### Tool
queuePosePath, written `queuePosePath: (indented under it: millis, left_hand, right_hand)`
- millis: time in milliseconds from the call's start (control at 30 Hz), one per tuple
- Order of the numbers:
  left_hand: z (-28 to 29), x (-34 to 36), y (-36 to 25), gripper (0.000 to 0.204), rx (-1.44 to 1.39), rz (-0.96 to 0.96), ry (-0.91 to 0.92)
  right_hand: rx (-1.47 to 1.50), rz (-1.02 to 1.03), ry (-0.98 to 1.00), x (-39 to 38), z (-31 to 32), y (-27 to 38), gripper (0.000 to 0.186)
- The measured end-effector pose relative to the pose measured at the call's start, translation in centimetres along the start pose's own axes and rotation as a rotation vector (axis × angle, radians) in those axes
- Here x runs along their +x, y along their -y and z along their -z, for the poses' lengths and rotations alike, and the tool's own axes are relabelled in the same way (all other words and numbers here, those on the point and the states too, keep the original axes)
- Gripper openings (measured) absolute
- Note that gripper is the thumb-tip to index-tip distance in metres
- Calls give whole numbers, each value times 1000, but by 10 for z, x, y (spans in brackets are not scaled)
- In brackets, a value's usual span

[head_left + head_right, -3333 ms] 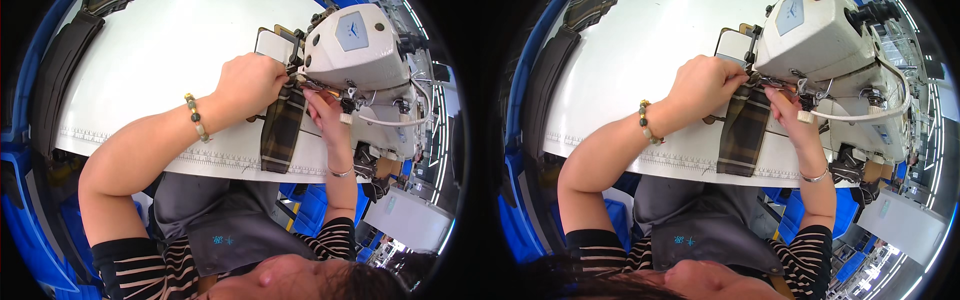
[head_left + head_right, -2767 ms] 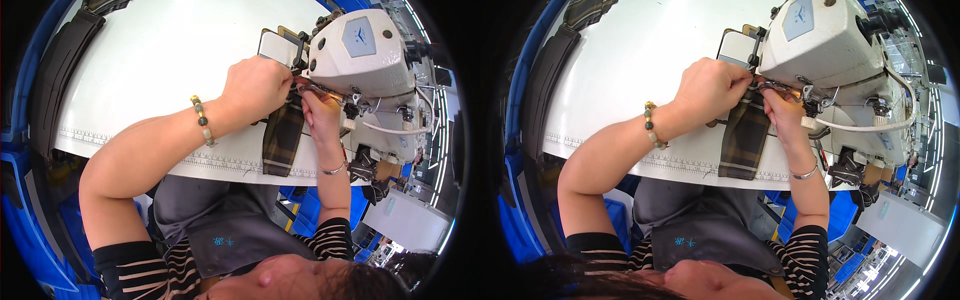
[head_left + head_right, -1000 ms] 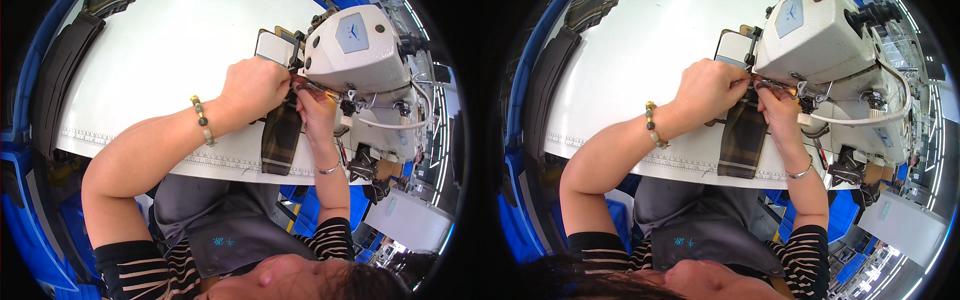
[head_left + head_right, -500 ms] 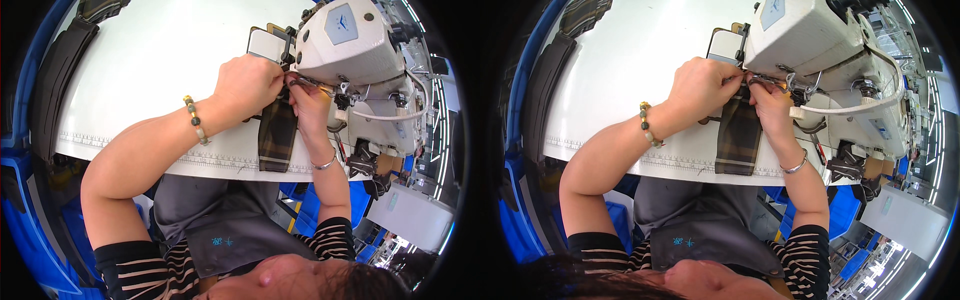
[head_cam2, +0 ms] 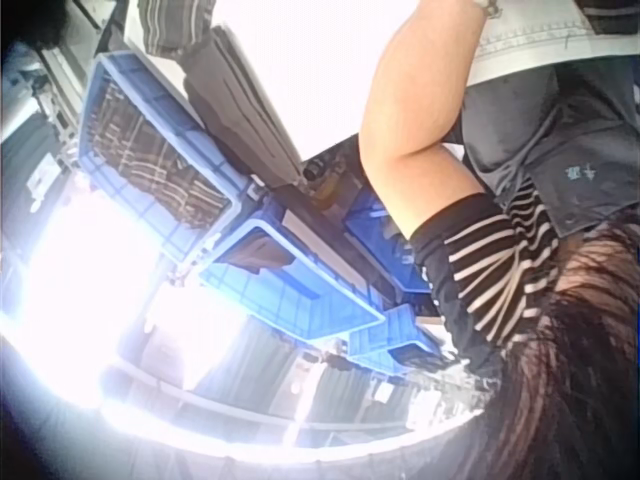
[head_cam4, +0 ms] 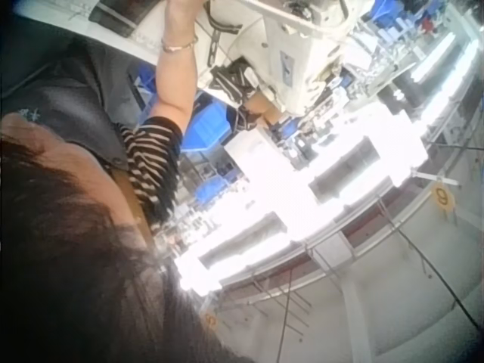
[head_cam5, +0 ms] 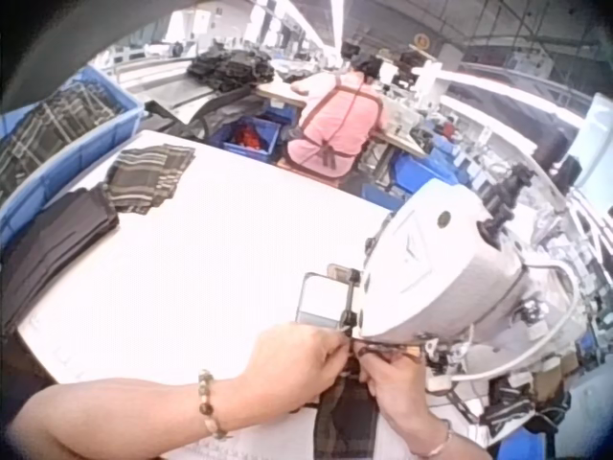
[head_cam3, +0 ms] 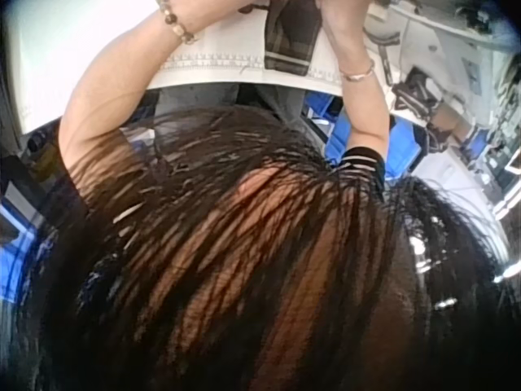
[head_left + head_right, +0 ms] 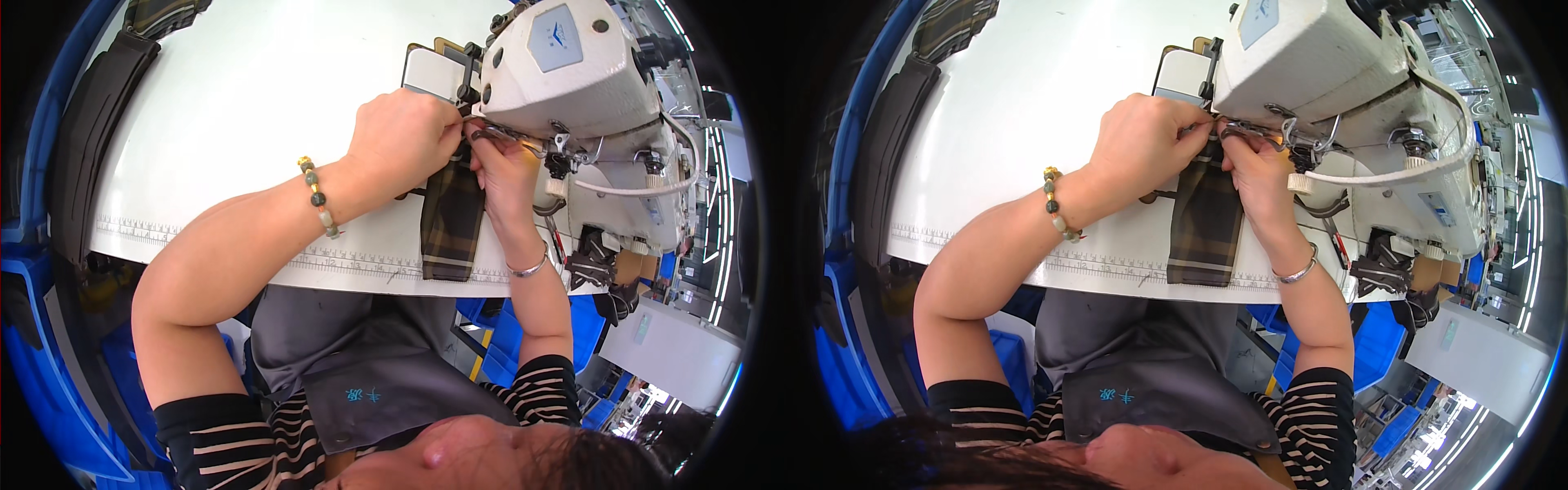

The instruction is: The person aligns a zipper with a plaid fabric piece and sews it using an industrial sewing machine. They then attach a black fabric piece to the zipper and sew along the edge. The person uses scissors to trim excess thread and continues sewing the zipper onto the fabric.

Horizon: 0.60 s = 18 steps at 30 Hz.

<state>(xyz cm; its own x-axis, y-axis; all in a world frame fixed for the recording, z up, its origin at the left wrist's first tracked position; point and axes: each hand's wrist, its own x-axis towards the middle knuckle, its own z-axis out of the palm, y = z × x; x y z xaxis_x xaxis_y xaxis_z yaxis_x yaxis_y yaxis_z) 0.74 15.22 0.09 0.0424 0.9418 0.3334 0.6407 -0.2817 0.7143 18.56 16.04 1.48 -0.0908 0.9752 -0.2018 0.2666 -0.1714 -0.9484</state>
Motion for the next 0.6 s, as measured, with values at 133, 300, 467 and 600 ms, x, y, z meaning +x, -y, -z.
queuePosePath:
  millis: [133,300,467,600]
  left_hand:
    - [-1,0,0,17,15,7,10]
    - [4,0,2,18,14,-3,13]
    - [12,1,-4,17,99,-12,83]
    - [11,-6,-1,16,332,-429,-162]
  right_hand:
    - [-3,17,-25,-2,-4,3,20]
    - [-34,-13,-13,0,0,0,18]
    - [-24,40,-39,0,2,0,18]
    - [11,-42,37,1,18,8,15]
